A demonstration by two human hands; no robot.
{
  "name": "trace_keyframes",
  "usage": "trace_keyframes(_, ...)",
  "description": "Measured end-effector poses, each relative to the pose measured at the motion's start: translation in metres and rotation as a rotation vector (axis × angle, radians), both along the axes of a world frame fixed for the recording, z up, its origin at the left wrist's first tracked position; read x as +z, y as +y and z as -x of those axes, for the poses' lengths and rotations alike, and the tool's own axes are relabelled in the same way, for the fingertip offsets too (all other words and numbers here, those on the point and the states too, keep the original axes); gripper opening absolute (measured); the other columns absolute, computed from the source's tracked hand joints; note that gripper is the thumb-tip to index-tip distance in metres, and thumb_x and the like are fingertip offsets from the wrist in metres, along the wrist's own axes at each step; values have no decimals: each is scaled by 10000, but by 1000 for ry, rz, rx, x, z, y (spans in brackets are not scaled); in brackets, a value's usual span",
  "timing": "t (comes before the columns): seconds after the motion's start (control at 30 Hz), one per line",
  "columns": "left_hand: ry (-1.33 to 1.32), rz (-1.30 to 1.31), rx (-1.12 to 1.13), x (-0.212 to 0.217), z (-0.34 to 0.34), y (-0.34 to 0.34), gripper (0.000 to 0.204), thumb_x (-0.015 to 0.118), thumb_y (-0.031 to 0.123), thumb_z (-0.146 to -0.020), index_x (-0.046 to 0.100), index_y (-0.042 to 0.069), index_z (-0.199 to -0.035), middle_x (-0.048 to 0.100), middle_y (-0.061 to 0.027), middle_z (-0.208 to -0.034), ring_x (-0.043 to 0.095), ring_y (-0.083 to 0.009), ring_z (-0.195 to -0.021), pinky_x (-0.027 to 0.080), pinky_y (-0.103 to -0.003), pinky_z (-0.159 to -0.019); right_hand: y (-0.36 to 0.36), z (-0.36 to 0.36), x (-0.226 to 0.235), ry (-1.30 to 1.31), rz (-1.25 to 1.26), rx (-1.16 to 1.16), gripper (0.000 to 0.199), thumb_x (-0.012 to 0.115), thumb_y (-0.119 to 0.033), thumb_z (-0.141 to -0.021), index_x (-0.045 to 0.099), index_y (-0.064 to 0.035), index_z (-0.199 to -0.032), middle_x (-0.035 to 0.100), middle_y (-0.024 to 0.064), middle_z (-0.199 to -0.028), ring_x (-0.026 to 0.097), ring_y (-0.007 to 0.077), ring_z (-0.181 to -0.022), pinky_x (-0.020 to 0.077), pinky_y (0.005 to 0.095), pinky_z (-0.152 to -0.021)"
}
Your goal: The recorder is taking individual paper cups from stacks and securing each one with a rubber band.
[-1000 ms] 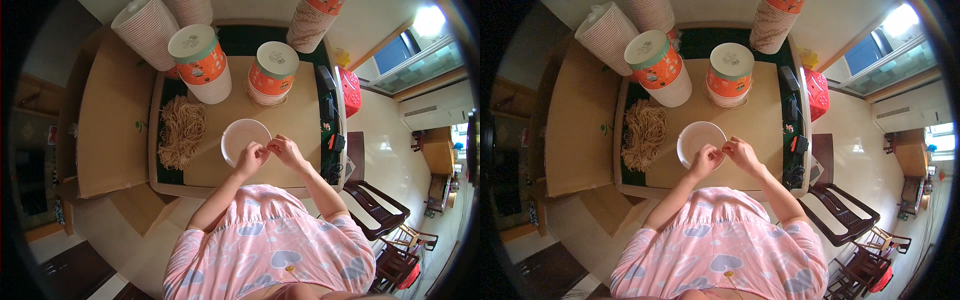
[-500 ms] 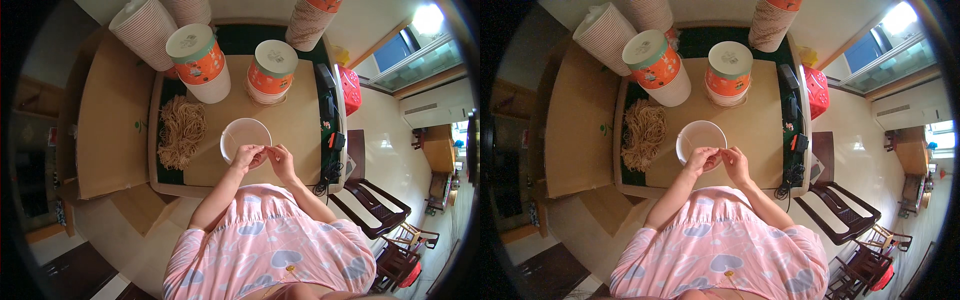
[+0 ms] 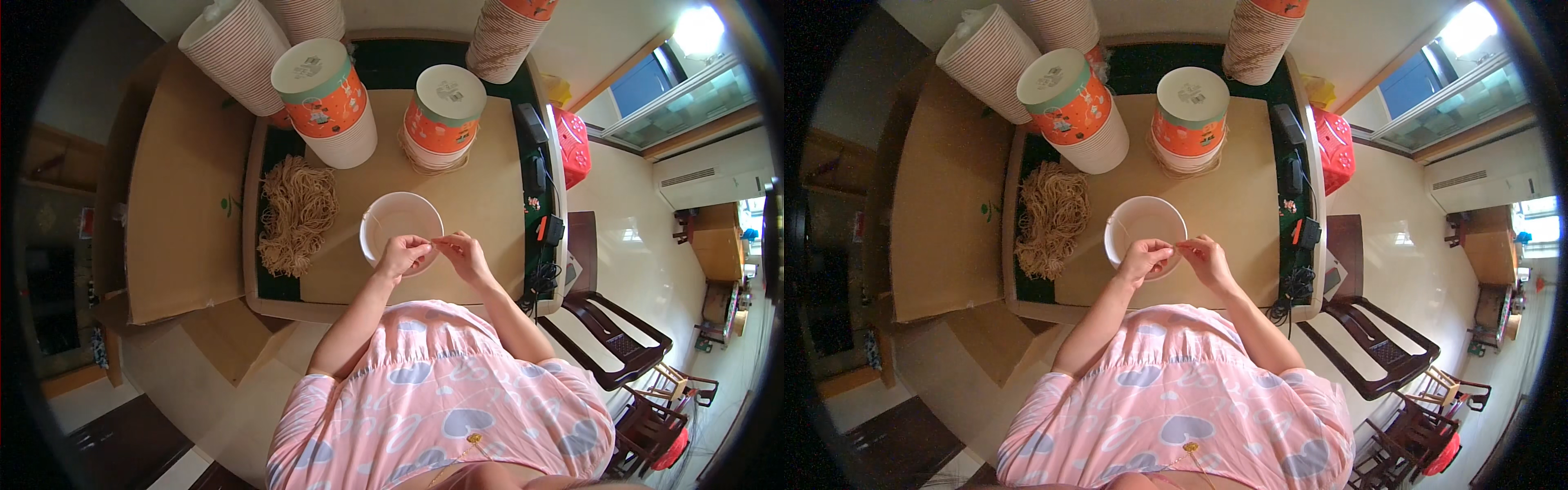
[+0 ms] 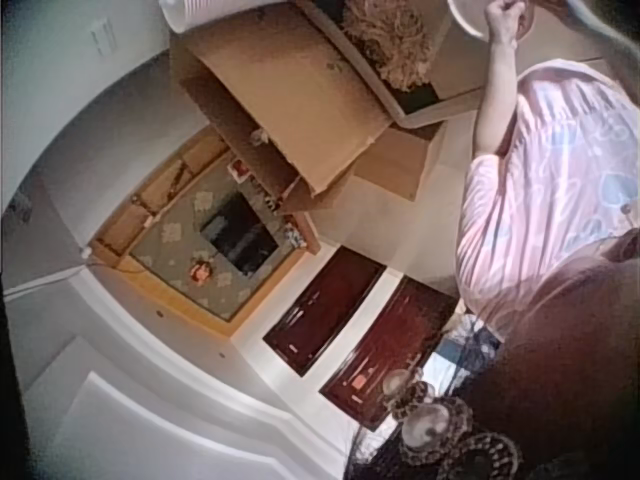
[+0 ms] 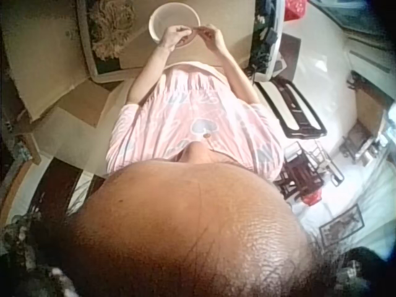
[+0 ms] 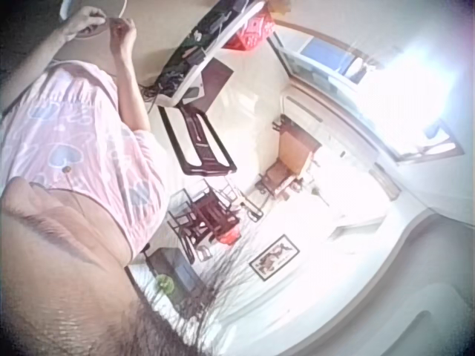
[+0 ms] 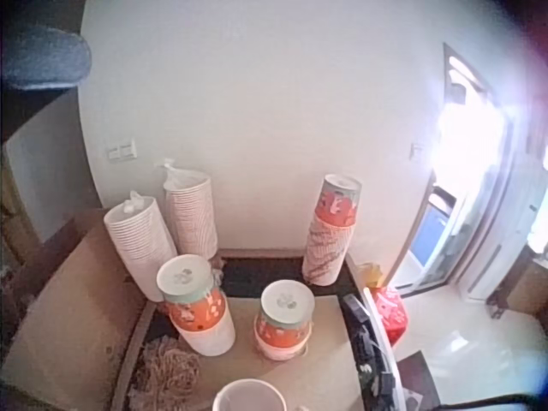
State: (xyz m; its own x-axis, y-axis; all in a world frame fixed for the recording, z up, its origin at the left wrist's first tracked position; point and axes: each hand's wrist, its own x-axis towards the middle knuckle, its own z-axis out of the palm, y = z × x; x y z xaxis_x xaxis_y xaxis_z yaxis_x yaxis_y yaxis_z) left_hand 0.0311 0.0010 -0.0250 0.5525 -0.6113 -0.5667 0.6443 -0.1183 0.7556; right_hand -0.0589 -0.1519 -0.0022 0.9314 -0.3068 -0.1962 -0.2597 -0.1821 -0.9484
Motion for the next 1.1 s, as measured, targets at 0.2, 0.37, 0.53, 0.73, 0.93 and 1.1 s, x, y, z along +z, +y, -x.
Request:
trace_keyframes(0.2, -93, -36, 1, 9, 1, 1, 89, 636, 107, -841, 674, 31, -869, 643, 1, -730, 540, -51, -570, 417, -183, -495, 0, -8, 5, -1, 75, 23, 91, 679, -97, -782, 690, -48, -858, 582, 67, -764, 563, 152, -666, 463, 281, -612)
trace_keyframes(0.37, -34, -21, 23, 13, 0, 3, 110, 614, 97, -856, 671, 46, -936, 673, -9, -817, 568, -49, -622, 421, -173, -524, 3, -9, 5, -21, 99, -14, 79, 692, -85, -766, 684, -47, -835, 574, 66, -752, 548, 148, -645, 457, 283, -596)
trace_keyframes(0.53, -162, -70, -22, 17, 3, 0, 113, 615, 57, -849, 674, 4, -929, 687, -53, -820, 607, -72, -651, 462, -192, -537, 6, -9, 7, -38, 129, -38, 81, 695, -87, -759, 680, -46, -828, 572, 66, -747, 548, 154, -642, 460, 287, -596)
trace_keyframes(0.73, -407, -77, 0, 10, 6, -2, 89, 609, 12, -835, 674, -31, -878, 687, -77, -820, 639, -113, -696, 522, -229, -616, 9, -10, 17, -50, 247, -13, 73, 693, -104, -755, 669, -48, -795, 579, 82, -755, 568, 190, -649, 475, 303, -603)
trace_keyframes(0.93, -294, -101, 22, 16, 3, 0, 92, 590, 9, -841, 659, -45, -870, 680, -94, -806, 644, -125, -690, 526, -227, -604, 7, -6, 22, -17, 376, 49, 97, 684, -118, -768, 660, -65, -845, 580, 85, -786, 586, 215, -668, 487, 322, -615)
trace_keyframes(1.1, -265, -105, -13, 12, 3, 4, 101, 595, 47, -853, 668, 4, -907, 679, -46, -810, 599, -75, -662, 473, -206, -563, 10, -4, 24, -23, 455, 128, 103, 678, -142, -778, 659, -68, -849, 585, 91, -803, 614, 231, -726, 499, 342, -639)
